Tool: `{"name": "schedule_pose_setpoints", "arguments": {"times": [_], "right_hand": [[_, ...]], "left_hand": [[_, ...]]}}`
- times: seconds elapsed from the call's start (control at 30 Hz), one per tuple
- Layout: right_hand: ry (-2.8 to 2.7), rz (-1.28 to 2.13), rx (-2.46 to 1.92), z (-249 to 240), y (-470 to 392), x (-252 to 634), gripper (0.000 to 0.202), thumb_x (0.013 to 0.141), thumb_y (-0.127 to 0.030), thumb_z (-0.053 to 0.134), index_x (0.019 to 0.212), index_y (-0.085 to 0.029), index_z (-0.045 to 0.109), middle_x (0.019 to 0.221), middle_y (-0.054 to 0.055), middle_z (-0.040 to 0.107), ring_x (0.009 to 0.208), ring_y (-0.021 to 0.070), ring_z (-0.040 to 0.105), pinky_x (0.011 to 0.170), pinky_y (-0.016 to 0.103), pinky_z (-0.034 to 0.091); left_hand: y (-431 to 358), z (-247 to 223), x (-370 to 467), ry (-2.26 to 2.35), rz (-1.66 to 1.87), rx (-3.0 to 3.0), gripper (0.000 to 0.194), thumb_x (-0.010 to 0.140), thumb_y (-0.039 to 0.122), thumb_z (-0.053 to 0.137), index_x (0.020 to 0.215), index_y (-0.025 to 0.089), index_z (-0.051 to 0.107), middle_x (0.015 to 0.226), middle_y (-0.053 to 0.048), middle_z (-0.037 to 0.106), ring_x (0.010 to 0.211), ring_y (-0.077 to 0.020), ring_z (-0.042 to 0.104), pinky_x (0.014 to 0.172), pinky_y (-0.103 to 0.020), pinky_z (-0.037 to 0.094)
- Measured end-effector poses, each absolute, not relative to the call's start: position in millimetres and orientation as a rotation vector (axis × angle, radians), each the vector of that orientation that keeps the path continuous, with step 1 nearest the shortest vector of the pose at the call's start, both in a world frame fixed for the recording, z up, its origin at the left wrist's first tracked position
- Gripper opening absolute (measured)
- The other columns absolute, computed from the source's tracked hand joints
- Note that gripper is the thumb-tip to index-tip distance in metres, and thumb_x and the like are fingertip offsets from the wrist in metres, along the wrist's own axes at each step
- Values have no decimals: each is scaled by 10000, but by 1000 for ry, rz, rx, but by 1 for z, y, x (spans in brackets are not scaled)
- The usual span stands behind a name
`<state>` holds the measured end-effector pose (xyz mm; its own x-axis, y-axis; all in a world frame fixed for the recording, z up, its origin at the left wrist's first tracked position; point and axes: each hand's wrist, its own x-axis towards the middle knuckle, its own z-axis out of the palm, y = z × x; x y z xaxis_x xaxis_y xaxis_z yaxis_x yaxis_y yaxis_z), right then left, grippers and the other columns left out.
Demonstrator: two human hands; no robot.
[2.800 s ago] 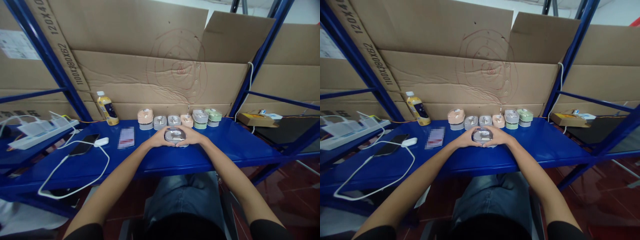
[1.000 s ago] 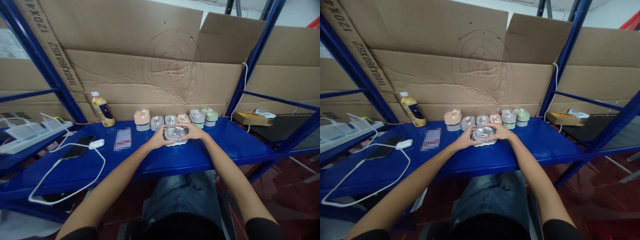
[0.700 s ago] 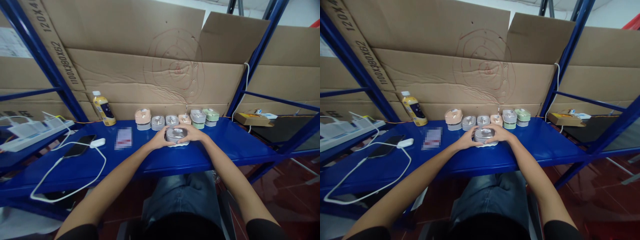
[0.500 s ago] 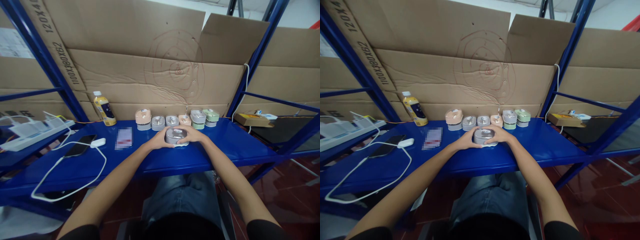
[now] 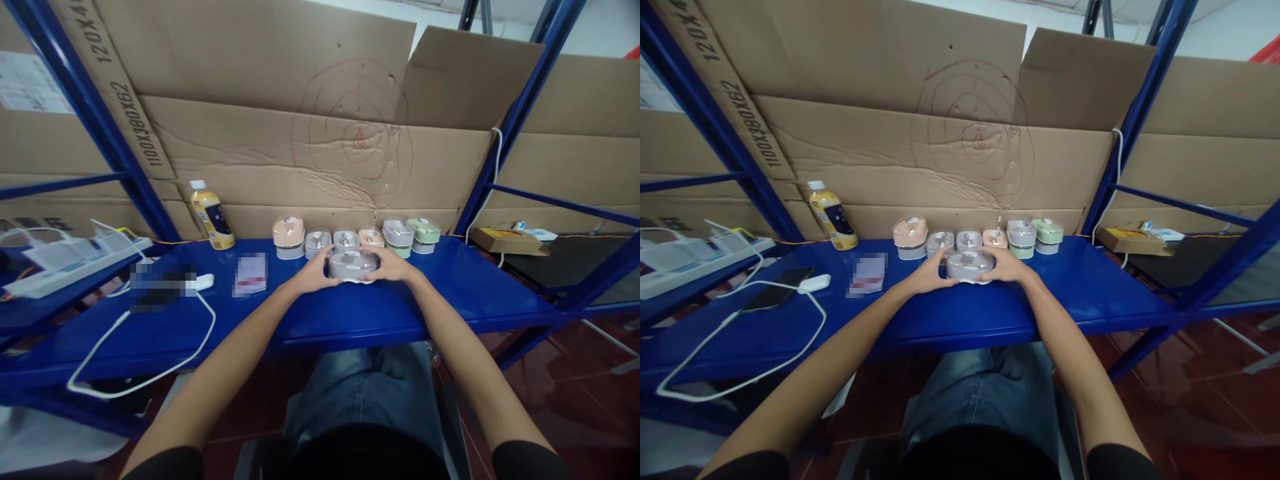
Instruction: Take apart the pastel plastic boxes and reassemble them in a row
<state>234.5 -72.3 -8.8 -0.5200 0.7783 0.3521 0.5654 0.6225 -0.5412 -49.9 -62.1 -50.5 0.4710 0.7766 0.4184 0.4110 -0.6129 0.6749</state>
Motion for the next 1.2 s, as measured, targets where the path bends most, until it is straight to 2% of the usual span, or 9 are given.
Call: {"name": "schedule_pose_setpoints", "arguments": {"times": [0.1,0.2,0.4,0.57,0.67,0.77,0.93,1.1,1.2], "right_hand": [[-2094,352,-1102,-2,-70,235,781,688,-473,861,1396,-237,632,1343,92,697,1212,316,666,1072,486,501],[-1858,140,-1284,9,-62,228,777,719,-528,819,1397,-214,608,1303,133,699,1229,358,645,1074,522,490],[-1547,-86,-1766,21,-24,189,741,753,-520,794,1320,-97,574,1285,313,614,1271,493,564,1048,624,452],[-1477,-146,-1743,9,4,171,844,721,-551,827,1345,-59,542,1298,383,570,1267,538,538,1022,682,437],[-1515,-155,-1748,4,8,171,886,776,-575,777,1415,-33,491,1304,394,568,1257,531,546,1013,686,430],[-1630,-181,-1884,7,4,172,884,862,-576,685,1472,8,426,1340,406,547,1273,519,527,987,655,456],[-1756,-427,-2030,13,-14,171,794,921,-497,647,1465,34,420,1384,357,528,1286,450,520,902,482,537],[-1744,-499,-1991,8,-45,171,689,957,-476,583,1451,-22,427,1406,323,490,1032,357,673,777,417,566],[-1823,-500,-1874,3,-65,171,506,1008,-439,482,1375,-92,509,1379,268,523,995,329,683,778,412,561]], "left_hand": [[-58,-51,-47,985,1217,2194,875,821,416,773,1540,172,336,1324,-178,645,1211,-301,666,1089,-518,513],[-56,-49,-46,1078,1382,2234,712,881,383,700,1486,165,393,1284,-154,641,1193,-268,661,1094,-477,515],[-57,-50,-47,1190,1264,2372,561,903,374,663,1391,153,494,1290,-158,625,1202,-300,643,1088,-494,516],[-59,-51,-46,1205,1220,2390,521,918,374,644,1380,173,510,1314,-150,607,1213,-302,636,1093,-491,510],[-61,-46,-46,1300,1175,2477,549,925,371,631,1412,155,500,1372,-177,575,1328,-345,561,1156,-521,445],[-61,-41,-45,1428,1120,2629,611,909,326,642,1466,139,474,1513,-200,484,1458,-377,432,1217,-523,367],[-59,-38,-45,1739,809,2783,696,903,282,646,1550,164,419,1654,-176,373,1549,-399,291,1255,-536,273],[-67,-31,-42,1859,641,2776,599,940,318,602,1497,135,480,1595,-186,458,1488,-413,369,1205,-537,325],[-82,-23,-33,1945,730,2723,504,922,390,635,1344,120,580,1391,-214,592,1336,-410,501,1123,-514,403]]}}
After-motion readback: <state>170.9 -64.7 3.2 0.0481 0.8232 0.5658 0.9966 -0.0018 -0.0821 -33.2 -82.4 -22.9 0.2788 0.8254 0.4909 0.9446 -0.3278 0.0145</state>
